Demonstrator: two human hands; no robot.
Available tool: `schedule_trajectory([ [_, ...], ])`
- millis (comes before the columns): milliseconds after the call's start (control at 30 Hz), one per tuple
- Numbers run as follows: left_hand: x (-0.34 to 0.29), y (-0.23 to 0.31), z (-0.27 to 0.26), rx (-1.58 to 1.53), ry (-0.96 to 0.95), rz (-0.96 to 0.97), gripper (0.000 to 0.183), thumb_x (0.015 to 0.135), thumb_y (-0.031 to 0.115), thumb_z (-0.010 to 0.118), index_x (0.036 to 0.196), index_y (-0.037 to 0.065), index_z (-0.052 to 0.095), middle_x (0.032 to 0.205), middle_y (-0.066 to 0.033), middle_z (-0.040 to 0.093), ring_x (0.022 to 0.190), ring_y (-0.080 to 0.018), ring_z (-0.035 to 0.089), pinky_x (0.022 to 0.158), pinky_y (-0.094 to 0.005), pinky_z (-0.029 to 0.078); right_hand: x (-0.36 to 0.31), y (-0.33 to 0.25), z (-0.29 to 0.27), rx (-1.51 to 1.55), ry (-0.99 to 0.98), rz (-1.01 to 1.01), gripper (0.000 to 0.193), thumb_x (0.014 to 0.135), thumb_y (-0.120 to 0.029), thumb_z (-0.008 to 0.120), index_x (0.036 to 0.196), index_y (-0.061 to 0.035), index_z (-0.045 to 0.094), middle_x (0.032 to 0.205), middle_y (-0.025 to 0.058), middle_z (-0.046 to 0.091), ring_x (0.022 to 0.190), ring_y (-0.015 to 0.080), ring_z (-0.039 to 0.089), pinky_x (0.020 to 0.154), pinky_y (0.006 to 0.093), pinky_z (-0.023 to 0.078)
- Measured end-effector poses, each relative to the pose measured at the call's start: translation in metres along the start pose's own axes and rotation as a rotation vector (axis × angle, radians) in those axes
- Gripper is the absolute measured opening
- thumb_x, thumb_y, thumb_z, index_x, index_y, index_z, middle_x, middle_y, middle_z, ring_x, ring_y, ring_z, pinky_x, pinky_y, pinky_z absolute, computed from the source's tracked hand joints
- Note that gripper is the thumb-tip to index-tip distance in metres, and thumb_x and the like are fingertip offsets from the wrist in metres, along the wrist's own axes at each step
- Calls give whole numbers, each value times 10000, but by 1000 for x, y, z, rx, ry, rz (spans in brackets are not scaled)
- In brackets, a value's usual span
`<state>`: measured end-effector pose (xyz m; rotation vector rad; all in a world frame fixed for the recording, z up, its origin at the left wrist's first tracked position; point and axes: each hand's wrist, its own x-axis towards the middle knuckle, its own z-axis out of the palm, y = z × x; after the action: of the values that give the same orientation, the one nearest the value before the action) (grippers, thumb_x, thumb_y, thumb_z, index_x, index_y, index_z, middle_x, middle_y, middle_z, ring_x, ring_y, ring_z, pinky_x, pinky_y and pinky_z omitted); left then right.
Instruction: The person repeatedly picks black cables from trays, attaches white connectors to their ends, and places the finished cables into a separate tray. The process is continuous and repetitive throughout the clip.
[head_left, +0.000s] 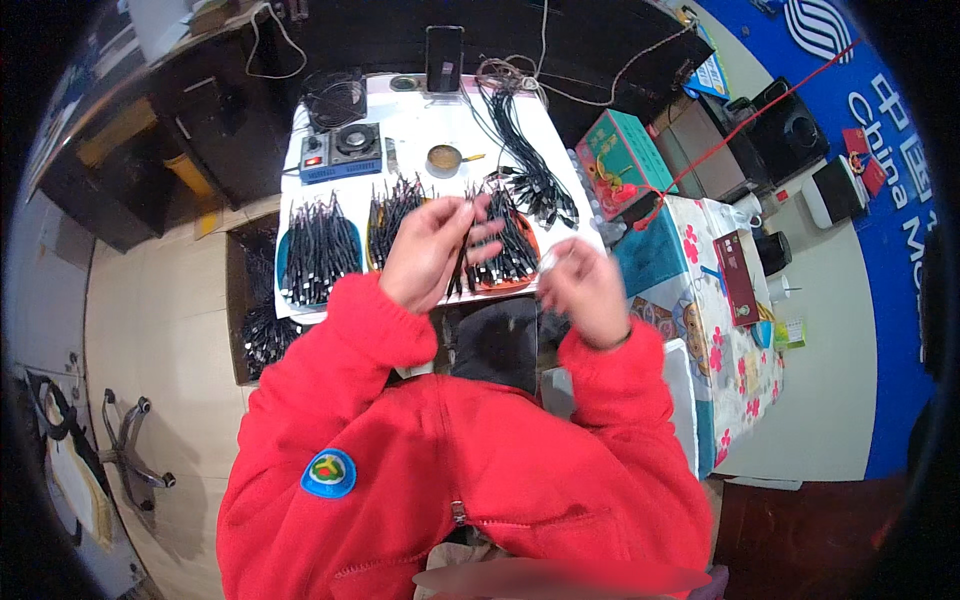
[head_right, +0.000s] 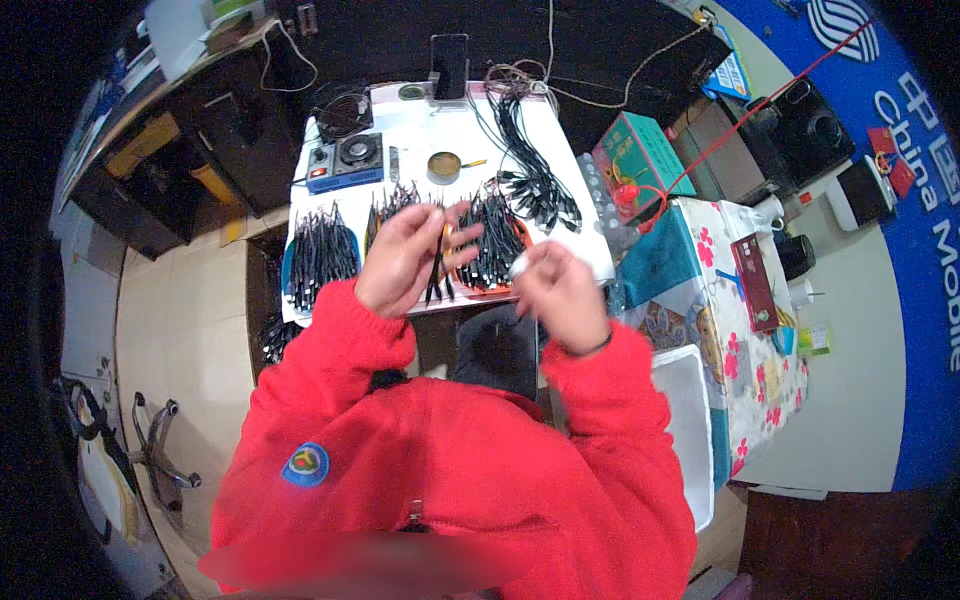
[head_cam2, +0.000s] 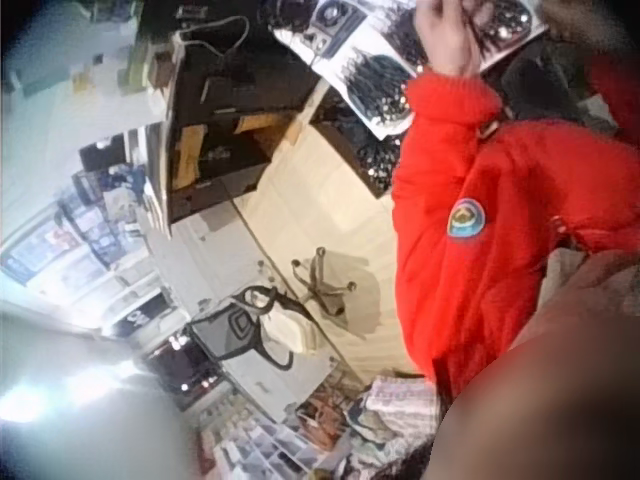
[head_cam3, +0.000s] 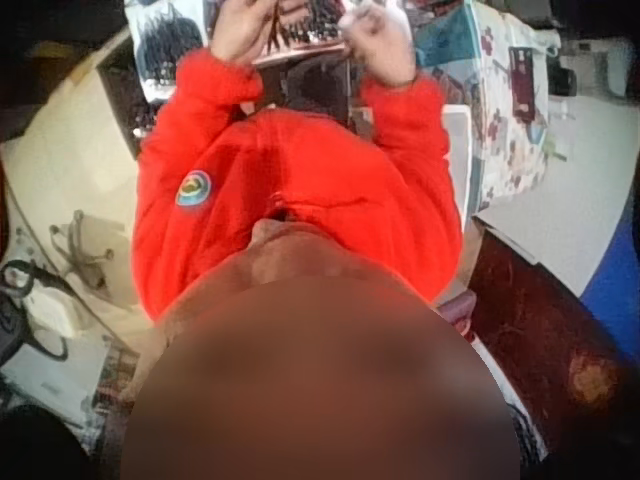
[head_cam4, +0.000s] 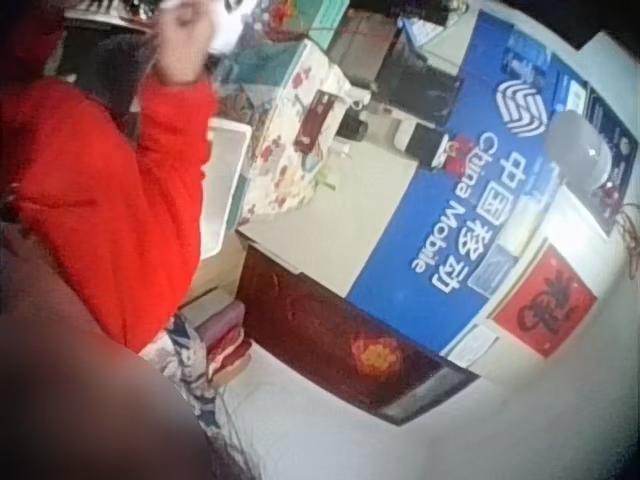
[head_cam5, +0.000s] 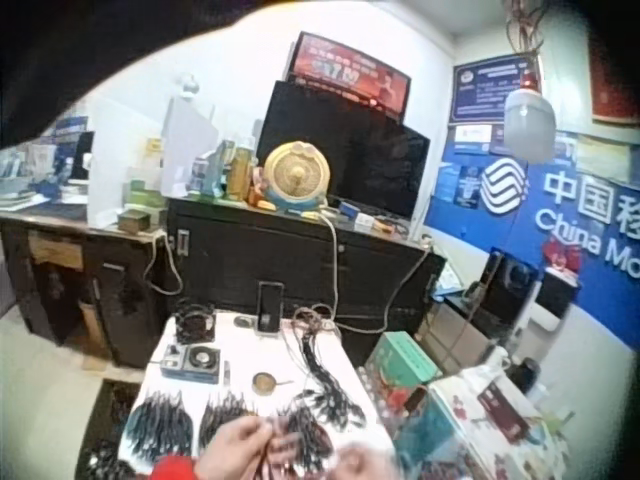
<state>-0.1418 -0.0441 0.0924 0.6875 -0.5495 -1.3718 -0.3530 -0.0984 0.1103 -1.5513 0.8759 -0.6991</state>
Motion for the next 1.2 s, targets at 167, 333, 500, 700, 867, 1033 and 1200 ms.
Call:
schedule_trajectory([
  [167,-3,30,12,175,17,481,166,958,123,506,958,-21,589,995,-72,624,694,-85,574,582,-182,419,-55,61,71,-238,8,-176,125,813,-27,604,913,4,536,654,60,605,560,99,587,533,237,463],
  [333,-51,33,8,367,-3,436,155,944,80,505,937,-39,604,884,-57,627,566,-36,397,519,-170,323,-51,73,74,-437,-253,-291,158,842,-93,628,971,-11,585,800,107,634,748,146,633,663,276,486],
  [500,-84,16,1,242,-56,356,154,945,93,515,910,-38,587,908,-97,634,562,-36,390,510,-171,325,-15,15,50,183,-126,-248,199,869,-63,601,1053,13,593,893,55,644,782,81,589,657,209,472],
  [700,-97,4,2,397,-47,361,136,927,62,533,936,-33,630,862,-61,644,572,-33,435,515,-169,361,-3,-36,68,251,-97,-321,151,868,-47,611,998,29,594,820,34,631,695,51,567,584,185,447],
  [867,-100,-5,7,590,2,378,145,921,59,543,972,-17,656,834,-31,644,642,-55,548,556,-184,427,-9,-41,73,65,0,-304,109,856,-18,627,949,37,622,832,24,631,692,61,564,640,193,459],
  [1033,-95,3,5,193,70,268,196,945,88,521,1041,-60,607,906,-99,669,750,-147,655,664,-220,515,-8,-37,70,-71,-45,-580,78,835,6,613,903,36,633,783,57,625,670,104,578,594,215,451],
  [1200,-97,2,6,197,-1,150,200,945,106,524,1049,-38,616,864,-98,674,645,-111,617,576,-194,479,-5,-33,76,-153,-80,-688,80,807,32,610,879,29,644,786,96,630,705,158,620,623,251,477],
])
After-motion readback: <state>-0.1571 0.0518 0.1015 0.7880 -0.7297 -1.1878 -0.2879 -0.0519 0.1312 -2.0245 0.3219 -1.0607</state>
